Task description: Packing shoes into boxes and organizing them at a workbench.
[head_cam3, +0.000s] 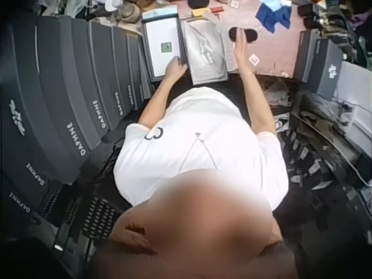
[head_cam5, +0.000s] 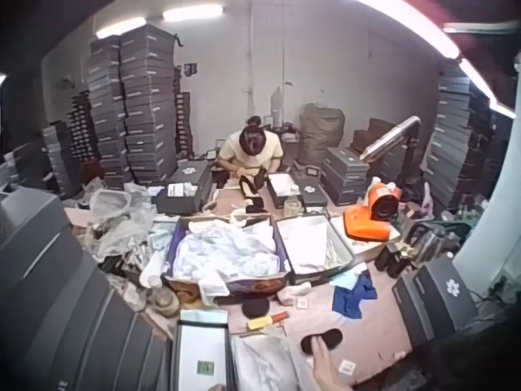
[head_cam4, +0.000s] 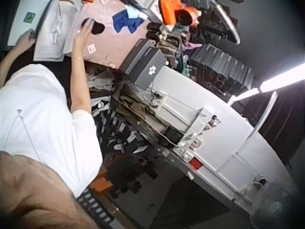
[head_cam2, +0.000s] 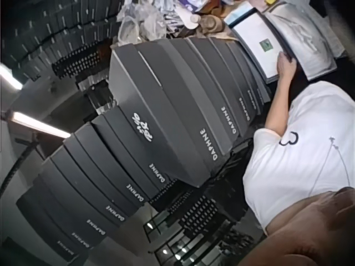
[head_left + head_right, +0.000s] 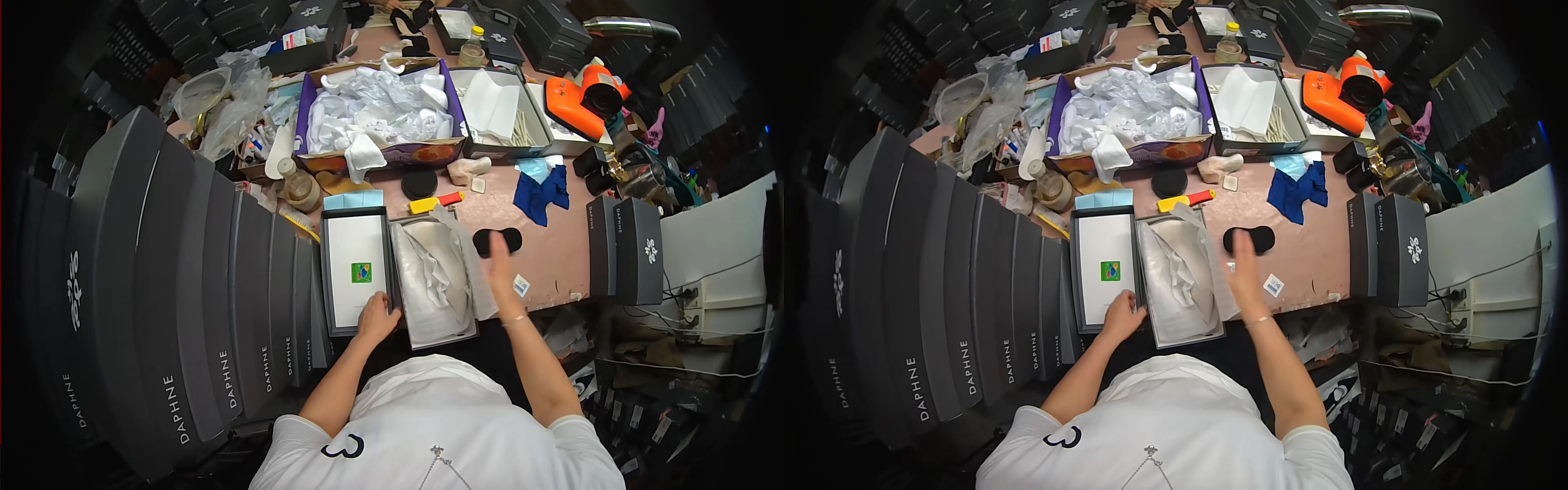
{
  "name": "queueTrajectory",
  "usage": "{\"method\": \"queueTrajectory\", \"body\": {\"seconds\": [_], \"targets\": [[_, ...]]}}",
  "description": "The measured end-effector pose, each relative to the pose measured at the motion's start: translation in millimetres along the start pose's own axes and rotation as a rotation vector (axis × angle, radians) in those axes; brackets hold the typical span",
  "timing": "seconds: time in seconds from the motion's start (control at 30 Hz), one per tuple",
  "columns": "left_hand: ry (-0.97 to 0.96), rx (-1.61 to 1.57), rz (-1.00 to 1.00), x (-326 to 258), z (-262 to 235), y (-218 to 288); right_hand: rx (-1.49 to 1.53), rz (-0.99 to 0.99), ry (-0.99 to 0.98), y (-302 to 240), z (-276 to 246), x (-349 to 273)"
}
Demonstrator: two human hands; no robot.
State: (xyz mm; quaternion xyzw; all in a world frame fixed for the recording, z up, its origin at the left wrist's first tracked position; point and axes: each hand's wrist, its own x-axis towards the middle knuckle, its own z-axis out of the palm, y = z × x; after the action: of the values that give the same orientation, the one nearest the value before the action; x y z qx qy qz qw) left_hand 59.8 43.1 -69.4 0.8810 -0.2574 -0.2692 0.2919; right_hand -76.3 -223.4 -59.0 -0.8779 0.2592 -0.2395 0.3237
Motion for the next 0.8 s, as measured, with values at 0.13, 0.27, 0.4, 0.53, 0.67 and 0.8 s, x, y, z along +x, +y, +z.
{"method": "queueTrajectory", "body": {"seconds": [0.13, 0.27, 0.4, 0.53, 0.67, 0.8], "targets": [[0.022, 0.195, 0.147, -3.4, 9.9, -8.9, -0.413, -0.383, -0.525, -87.8, 54.9, -19.4], [0.044, -0.376, 0.093, -51.1, -92.5, 54.2, -0.159, -0.244, -0.583, -76.0, 23.9, -6.5], [-0.28, -1.206, 0.224, -96.5, -103.2, 93.7, 0.608, 0.154, -0.281, -82.4, -41.2, -2.8], [-0.736, -1.288, -0.079, -65.6, -44.1, 106.8, 0.685, 0.551, -0.213, -71.3, -90.2, -5.2], [-0.047, -0.222, 0.325, -41.2, -17.9, 61.0, 0.279, 0.616, -0.289, -33.9, -47.9, -22.4], [-0.18, -0.831, -0.265, -6.1, 4.7, 22.4, -0.002, 0.502, -0.233, -42.9, 30.5, -7.6]]}}
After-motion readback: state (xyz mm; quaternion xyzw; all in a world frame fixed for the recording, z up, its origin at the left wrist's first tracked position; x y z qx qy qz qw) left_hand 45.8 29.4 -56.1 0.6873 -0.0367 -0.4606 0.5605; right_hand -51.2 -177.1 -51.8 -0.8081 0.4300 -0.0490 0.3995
